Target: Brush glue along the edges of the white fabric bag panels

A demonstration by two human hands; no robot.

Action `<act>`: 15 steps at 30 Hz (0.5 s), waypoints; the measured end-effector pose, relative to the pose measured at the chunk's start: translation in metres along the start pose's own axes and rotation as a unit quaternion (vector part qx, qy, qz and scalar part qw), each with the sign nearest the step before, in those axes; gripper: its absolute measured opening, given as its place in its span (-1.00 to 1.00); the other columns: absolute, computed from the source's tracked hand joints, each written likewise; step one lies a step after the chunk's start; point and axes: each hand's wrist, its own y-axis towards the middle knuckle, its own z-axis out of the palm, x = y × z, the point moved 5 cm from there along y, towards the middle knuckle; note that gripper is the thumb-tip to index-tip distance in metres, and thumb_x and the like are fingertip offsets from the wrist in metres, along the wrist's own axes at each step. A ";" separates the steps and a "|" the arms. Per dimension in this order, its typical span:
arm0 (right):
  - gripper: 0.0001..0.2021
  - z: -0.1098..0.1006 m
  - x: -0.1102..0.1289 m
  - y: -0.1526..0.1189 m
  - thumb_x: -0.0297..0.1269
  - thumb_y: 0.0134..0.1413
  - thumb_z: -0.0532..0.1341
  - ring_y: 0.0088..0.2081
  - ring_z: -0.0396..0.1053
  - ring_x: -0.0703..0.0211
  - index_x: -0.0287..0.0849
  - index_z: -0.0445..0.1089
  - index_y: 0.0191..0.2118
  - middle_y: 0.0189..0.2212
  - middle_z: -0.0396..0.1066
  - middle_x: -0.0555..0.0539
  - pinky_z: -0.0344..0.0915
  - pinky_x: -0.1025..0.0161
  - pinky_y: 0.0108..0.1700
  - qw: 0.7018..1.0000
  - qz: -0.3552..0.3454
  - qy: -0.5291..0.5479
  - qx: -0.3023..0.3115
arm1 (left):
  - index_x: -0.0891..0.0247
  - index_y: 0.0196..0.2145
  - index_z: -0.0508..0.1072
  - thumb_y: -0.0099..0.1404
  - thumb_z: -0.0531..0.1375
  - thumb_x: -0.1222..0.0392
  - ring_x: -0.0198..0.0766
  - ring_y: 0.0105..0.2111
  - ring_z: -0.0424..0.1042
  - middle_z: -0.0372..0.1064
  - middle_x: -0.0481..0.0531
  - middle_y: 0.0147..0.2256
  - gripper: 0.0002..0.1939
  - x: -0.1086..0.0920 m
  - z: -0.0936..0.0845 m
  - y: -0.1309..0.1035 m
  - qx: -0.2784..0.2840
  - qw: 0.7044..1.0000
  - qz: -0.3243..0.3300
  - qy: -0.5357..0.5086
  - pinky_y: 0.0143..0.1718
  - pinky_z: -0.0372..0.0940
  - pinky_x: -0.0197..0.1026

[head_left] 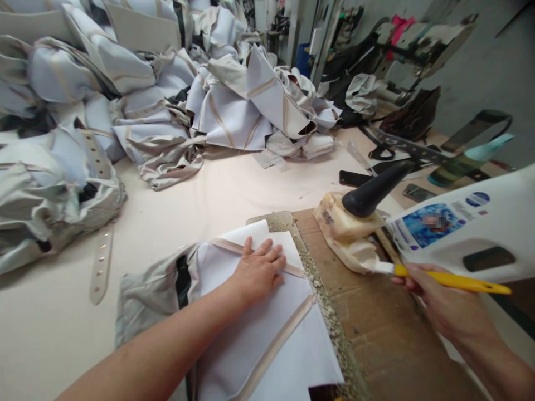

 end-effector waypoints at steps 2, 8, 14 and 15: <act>-0.78 0.003 0.015 -0.008 -0.01 -0.13 0.18 -0.42 0.40 -0.03 -0.05 0.33 -0.50 -0.61 0.37 -0.08 0.27 0.01 -0.25 0.995 0.024 -0.094 0.001 | 0.04 0.04 0.25 0.25 0.05 0.02 -0.01 0.18 -0.04 0.09 0.00 0.16 -0.60 0.002 -0.001 0.001 -0.003 1.000 0.004 -0.003 0.11 -0.38 0.37; -0.75 0.051 0.081 -0.023 -0.05 -0.14 0.16 -0.44 0.38 0.03 -0.14 0.34 -0.44 -0.59 0.40 -0.05 0.27 0.10 -0.26 0.994 -0.049 -0.097 -0.003 | 0.05 0.04 0.25 0.24 0.06 0.02 0.00 0.19 -0.07 0.08 -0.01 0.16 -0.60 0.004 0.002 0.002 -0.007 1.000 -0.003 -0.013 0.11 -0.36 0.37; -0.76 0.153 0.101 -0.019 -0.10 -0.04 0.12 -0.55 0.34 0.19 -0.18 0.31 -0.51 -0.64 0.36 -0.01 0.24 0.29 -0.46 0.982 -0.083 -0.003 0.169 | 0.04 0.02 0.27 0.24 0.06 0.01 -0.02 0.18 -0.06 0.10 -0.02 0.15 -0.62 0.004 0.007 0.003 -0.024 0.999 -0.003 -0.035 0.12 -0.39 0.35; -0.76 0.164 0.102 -0.015 -0.11 -0.03 0.11 -0.56 0.33 0.20 -0.18 0.31 -0.53 -0.64 0.37 -0.02 0.24 0.29 -0.45 0.980 -0.094 -0.018 0.174 | 0.04 0.02 0.26 0.25 0.06 0.01 -0.02 0.19 -0.07 0.10 -0.02 0.15 -0.62 0.004 0.008 0.003 -0.028 0.999 -0.003 -0.037 0.12 -0.39 0.35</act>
